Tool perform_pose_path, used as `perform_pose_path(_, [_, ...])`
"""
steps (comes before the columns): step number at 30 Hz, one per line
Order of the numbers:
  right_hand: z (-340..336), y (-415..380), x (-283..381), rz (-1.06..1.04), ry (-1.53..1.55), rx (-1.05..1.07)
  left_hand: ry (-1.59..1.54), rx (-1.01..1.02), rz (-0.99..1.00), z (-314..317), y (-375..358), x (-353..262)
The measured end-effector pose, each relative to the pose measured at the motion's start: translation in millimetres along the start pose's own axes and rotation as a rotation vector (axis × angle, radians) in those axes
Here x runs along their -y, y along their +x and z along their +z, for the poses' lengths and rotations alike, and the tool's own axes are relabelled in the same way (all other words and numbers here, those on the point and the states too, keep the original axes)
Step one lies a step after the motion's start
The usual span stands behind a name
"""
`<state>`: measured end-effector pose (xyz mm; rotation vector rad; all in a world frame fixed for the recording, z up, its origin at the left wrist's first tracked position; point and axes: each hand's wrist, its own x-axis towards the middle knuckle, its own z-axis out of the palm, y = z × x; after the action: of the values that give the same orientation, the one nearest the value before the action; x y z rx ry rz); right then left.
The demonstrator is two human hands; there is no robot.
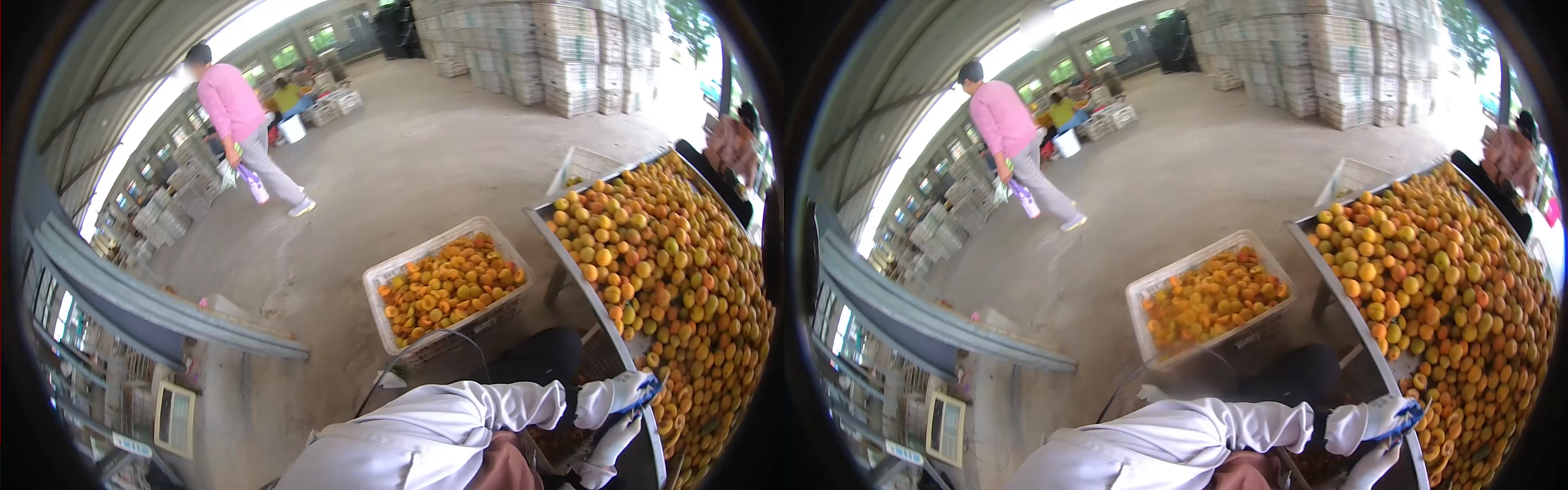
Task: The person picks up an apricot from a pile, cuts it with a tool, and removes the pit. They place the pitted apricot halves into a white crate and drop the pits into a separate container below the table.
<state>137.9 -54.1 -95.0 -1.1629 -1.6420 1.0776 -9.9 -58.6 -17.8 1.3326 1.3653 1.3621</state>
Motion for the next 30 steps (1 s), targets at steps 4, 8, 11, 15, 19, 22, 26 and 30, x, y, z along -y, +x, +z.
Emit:
perform_pose_path(4, [-3.8, 1.6, -18.6, 0.221, 0.694, 0.191, 0.066, -0.102, 0.100, 0.9, -12.0, 6.9])
perform_pose_path(8, [-14.6, -10.8, -35.4, 0.077, 0.211, 0.262, 0.027, -0.025, 0.013, -24.7, -25.7, 3.5])
perform_pose_path(11, [0.5, -19.5, 16.1, -0.045, -0.097, 0.293, 0.060, -0.067, 0.072, -38.0, -32.9, 3.8])
perform_pose_path(15, [17.9, -20.6, 14.6, -0.148, -0.308, 0.153, 0.085, -0.185, 0.060, -38.5, -39.1, 4.0])
perform_pose_path(19, [21.7, -20.0, 15.1, -0.172, -0.176, 0.241, 0.087, -0.276, 0.037, -39.2, -43.8, 4.1])
perform_pose_path(22, [23.5, -20.7, 16.1, -0.175, -0.052, 0.318, 0.083, -0.336, 0.014, -39.8, -46.6, 3.2])
perform_pose_path(26, [26.4, -23.3, 19.1, -0.166, 0.110, 0.394, 0.073, -0.385, -0.012, -40.7, -48.9, 3.3])
perform_pose_path(30, [41.9, -27.0, 27.6, -0.097, 0.187, 0.235, -0.019, -0.193, -0.015, -52.4, -48.7, 8.0])
